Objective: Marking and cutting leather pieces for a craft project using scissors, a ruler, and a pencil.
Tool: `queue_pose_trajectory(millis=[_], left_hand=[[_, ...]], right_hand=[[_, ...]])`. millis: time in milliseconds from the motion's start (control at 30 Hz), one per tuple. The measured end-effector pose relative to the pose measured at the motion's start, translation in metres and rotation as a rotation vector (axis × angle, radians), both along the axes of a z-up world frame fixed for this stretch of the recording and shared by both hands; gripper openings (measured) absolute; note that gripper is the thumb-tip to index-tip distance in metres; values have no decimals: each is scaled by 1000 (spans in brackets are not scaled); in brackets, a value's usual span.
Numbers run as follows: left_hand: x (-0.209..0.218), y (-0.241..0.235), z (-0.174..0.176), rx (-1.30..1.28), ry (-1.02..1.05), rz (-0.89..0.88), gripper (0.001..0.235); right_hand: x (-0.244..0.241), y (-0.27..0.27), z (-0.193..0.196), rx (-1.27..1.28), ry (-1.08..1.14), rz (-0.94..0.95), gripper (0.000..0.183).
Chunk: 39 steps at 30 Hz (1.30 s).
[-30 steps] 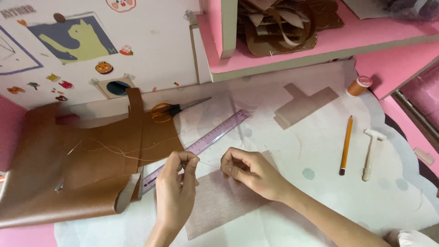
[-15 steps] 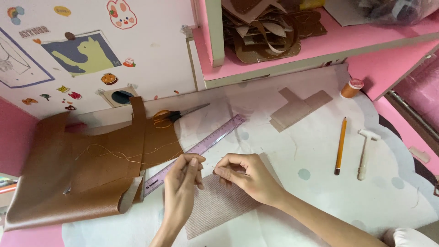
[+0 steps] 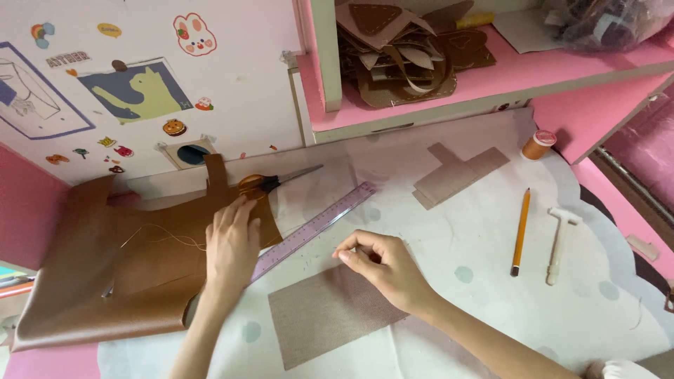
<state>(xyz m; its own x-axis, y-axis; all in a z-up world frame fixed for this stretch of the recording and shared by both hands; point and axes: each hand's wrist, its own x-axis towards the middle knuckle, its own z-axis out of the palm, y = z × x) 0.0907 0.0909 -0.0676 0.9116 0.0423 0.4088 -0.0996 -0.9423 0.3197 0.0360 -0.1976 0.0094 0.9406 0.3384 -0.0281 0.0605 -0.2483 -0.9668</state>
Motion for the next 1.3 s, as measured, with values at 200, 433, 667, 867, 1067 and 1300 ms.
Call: queue_pose_trajectory(millis=[200,433,667,867,1067,1300], left_hand=[[-61,-71,68,-774,557,-66,32],[-29,82,34,-119,28,120,16],[-8,228,-46,183,85,408,21],[-8,221,-24,227,131,264,18],[-70,75,139,-627,364,9,22],[-111,34,184,-1195,658,-433,25]], right_hand=[[-2,-4,-4,154,-172,-82,18],[4,-17,9,172,-335,-211,10],[41,-86,25,69,-664,-578,12],[70,-194,16,-706,-813,-726,32],[37,-90,40,-742,-815,-432,65],[-38,94,87,85,-464,477,38]])
